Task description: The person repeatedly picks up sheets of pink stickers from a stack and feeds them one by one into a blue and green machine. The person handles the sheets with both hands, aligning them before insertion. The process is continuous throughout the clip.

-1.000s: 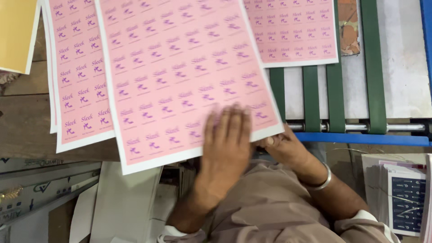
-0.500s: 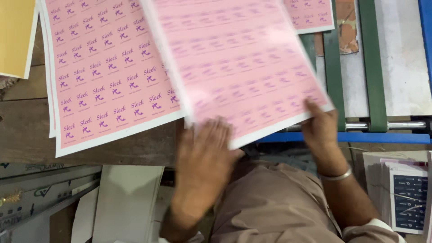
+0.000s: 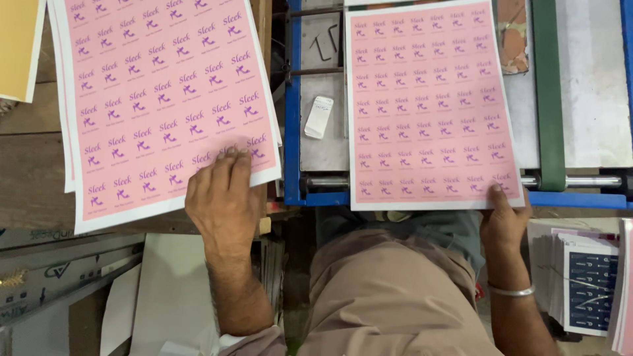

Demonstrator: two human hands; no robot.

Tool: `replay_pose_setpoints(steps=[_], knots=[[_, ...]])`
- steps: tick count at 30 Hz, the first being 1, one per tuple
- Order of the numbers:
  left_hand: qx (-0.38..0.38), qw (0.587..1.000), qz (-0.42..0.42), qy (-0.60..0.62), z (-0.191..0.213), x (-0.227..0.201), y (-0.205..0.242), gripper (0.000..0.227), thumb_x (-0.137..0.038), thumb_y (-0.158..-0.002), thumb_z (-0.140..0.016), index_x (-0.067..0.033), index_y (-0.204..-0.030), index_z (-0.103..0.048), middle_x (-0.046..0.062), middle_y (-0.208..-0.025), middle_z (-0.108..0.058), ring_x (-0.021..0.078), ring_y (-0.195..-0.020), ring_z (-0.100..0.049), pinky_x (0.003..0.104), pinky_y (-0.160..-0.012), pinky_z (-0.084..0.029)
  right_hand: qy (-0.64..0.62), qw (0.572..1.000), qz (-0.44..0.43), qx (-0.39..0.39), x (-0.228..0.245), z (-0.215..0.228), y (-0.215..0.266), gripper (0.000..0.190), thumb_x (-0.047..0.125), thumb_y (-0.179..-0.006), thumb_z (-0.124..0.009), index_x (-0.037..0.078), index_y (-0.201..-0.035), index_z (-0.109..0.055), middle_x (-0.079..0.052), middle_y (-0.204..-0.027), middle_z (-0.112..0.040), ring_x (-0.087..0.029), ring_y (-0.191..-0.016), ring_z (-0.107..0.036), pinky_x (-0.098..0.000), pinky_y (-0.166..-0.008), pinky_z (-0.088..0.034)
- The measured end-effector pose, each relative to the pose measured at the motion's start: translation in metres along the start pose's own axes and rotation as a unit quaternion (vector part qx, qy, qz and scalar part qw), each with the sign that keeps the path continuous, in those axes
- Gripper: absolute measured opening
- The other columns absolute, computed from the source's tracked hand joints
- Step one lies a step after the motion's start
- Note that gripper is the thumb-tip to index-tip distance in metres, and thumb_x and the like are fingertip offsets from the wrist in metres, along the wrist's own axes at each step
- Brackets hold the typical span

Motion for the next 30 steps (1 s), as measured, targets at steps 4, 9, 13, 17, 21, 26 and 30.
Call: replay_pose_setpoints(steps=[4,9,13,17,21,26,30], knots=[[-0.010,1.000,0.010,0.010,0.000,0.001,-0.003,0.026,-0.006,-0.086,-0.082,-0.0077,-0.111,-0.075,0.004,-0.106,-0.072,0.0209,-0.099,-0.069,0.037,-0.086,-0.054,0.021,0.998,0.057,0.023,-0.002,-0.019,-0.023,0.033,0.007,-0.107,-0.068,-0.007,-0.134,-0.057,-0.012,-0.121,-0.064,-0.017,-0.105,-0.063,-0.0289,-0.089,-0.054],[0.033,0.999,0.027,0.019,0.006,-0.002,-0.006,0.031,-0.005,-0.081,-0.080,-0.0073,-0.111,-0.076,0.005,-0.106,-0.072,0.0239,-0.099,-0.069,0.039,-0.087,-0.055,0.025,0.996,0.067,-0.060,-0.036,-0.023,-0.080,0.043,0.013,-0.103,-0.069,-0.004,-0.133,-0.044,-0.011,-0.126,-0.063,-0.016,-0.114,-0.064,-0.0299,-0.101,-0.053],[0.104,0.992,0.012,0.066,0.013,0.000,-0.014,0.049,-0.015,-0.074,-0.081,-0.0047,-0.122,-0.075,0.009,-0.117,-0.073,0.0271,-0.104,-0.069,0.040,-0.090,-0.055,0.000,0.998,0.023,-0.063,-0.055,-0.045,-0.119,0.045,0.015,-0.108,-0.070,-0.009,-0.134,-0.042,-0.017,-0.128,-0.062,-0.021,-0.113,-0.067,-0.0370,-0.100,-0.058],[0.191,0.963,0.038,0.185,0.007,0.027,-0.018,0.050,-0.027,-0.077,-0.085,-0.0075,-0.122,-0.076,0.011,-0.112,-0.074,0.0275,-0.099,-0.068,0.040,-0.085,-0.055,-0.039,0.996,-0.051,0.059,-0.057,-0.072,-0.109,0.040,0.019,-0.107,-0.058,-0.005,-0.138,-0.049,-0.018,-0.124,-0.065,-0.028,-0.105,-0.072,-0.0420,-0.087,-0.064],[0.115,0.966,0.022,0.232,0.020,0.048,-0.017,0.033,-0.021,-0.092,-0.073,-0.0041,-0.120,-0.074,0.013,-0.118,-0.074,0.0271,-0.110,-0.070,0.042,-0.096,-0.056,0.012,0.993,-0.084,0.085,-0.044,-0.083,-0.072,0.040,0.016,-0.106,-0.057,-0.004,-0.139,-0.047,-0.021,-0.120,-0.063,-0.031,-0.104,-0.071,-0.0422,-0.089,-0.064],[-0.024,0.908,0.347,0.235,0.027,0.123,0.012,0.028,-0.023,-0.100,-0.060,0.0018,-0.100,-0.072,0.018,-0.085,-0.069,0.0337,-0.076,-0.056,0.046,-0.069,-0.043,0.011,0.980,-0.125,0.155,-0.022,-0.123,-0.018,0.043,0.018,-0.108,-0.055,-0.008,-0.141,-0.050,-0.023,-0.127,-0.063,-0.030,-0.107,-0.070,-0.0425,-0.091,-0.061],[-0.123,0.973,0.010,0.197,0.044,0.020,-0.020,0.011,-0.012,-0.100,-0.060,-0.0056,-0.109,-0.063,0.015,-0.116,-0.072,0.0312,-0.117,-0.068,0.045,-0.104,-0.055,-0.045,0.935,-0.102,0.338,0.018,-0.206,0.043,0.047,0.020,-0.104,-0.056,-0.004,-0.144,-0.050,-0.022,-0.133,-0.063,-0.031,-0.116,-0.068,-0.0445,-0.095,-0.062]])
Point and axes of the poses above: each hand's wrist, its own y-axis away from the middle knuckle, its own z-axis out of the back of the hand, x = y × z, the point moved 10 cm from there along -y, towards the middle knuckle
